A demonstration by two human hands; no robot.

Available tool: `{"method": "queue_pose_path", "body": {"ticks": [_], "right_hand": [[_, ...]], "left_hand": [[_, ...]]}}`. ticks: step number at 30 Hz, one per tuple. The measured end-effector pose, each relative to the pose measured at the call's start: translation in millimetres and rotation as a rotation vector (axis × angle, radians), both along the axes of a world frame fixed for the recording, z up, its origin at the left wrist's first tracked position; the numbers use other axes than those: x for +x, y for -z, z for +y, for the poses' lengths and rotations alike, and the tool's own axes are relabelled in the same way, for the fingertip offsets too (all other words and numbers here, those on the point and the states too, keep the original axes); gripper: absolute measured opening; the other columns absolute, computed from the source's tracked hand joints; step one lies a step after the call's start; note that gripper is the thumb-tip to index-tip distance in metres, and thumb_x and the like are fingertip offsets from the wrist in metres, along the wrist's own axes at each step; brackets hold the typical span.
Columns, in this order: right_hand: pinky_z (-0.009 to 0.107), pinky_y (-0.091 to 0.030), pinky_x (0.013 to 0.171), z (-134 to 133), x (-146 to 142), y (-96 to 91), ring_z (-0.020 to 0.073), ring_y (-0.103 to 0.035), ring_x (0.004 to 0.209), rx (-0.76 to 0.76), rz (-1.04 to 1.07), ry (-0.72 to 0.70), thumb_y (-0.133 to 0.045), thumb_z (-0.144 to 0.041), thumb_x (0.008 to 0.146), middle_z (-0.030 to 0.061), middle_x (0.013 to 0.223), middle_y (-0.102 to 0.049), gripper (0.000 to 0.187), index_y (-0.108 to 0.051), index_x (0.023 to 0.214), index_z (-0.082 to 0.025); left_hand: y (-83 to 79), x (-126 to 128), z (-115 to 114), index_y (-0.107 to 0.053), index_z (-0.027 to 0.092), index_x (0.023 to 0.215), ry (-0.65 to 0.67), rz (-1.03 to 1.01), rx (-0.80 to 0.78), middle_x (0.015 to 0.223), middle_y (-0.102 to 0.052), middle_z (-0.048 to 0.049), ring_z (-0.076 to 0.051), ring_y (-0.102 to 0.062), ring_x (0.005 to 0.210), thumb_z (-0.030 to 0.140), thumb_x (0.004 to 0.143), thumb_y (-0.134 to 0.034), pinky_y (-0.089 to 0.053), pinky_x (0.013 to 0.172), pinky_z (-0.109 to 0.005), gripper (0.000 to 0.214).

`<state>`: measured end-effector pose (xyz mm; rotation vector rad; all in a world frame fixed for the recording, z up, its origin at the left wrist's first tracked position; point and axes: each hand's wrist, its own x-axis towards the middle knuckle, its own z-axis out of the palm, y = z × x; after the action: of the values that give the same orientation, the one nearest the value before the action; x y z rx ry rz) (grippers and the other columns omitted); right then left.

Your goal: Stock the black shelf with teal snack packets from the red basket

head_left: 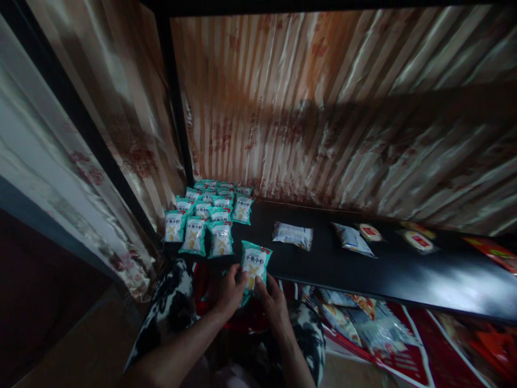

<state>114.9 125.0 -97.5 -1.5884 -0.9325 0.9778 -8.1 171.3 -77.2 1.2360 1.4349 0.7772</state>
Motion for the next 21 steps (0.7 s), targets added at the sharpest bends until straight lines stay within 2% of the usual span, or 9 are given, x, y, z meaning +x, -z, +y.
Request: {"method": "queue_pose_path", "body": {"ticks": [7,14,21], "right_hand": [[0.034,-0.05,0.077,11.1,8.5,-4.6,0.029,-0.065,0.091,-0.026,-0.154,-0.005,-0.054,-0.062,0.074,0.0117,0.099,-0.072,0.063,-0.065,0.111,-0.012],[0.034,-0.05,0.074,23.8,19.7,-1.9,0.0285,-0.066,0.088,-0.022,-0.229,0.073,-0.056,-0.058,0.073,0.0099,0.094,-0.072,0.056,-0.066,0.109,-0.016],[0.033,-0.048,0.074,39.4,30.4,-9.2,0.0268,-0.065,0.085,-0.027,-0.266,0.078,-0.053,-0.057,0.075,0.0091,0.095,-0.071,0.056,-0.064,0.111,-0.016]], "left_hand": [[10.6,3.6,11.1,-0.059,0.017,0.112,0.036,0.069,0.06,0.113,-0.066,-0.0111,-0.023,-0.06,0.105,0.036,0.08,-0.051,-0.043,0.09,-0.032,0.038],[6.4,12.6,23.6,-0.06,0.017,0.11,0.086,0.17,0.1,0.11,-0.066,-0.0117,-0.024,-0.061,0.104,0.034,0.08,-0.054,-0.043,0.09,-0.033,0.034],[9.3,26.3,37.5,-0.057,0.016,0.113,0.089,0.093,0.175,0.114,-0.064,-0.0118,-0.022,-0.058,0.11,0.022,0.08,-0.053,-0.043,0.094,-0.032,0.034]]}}
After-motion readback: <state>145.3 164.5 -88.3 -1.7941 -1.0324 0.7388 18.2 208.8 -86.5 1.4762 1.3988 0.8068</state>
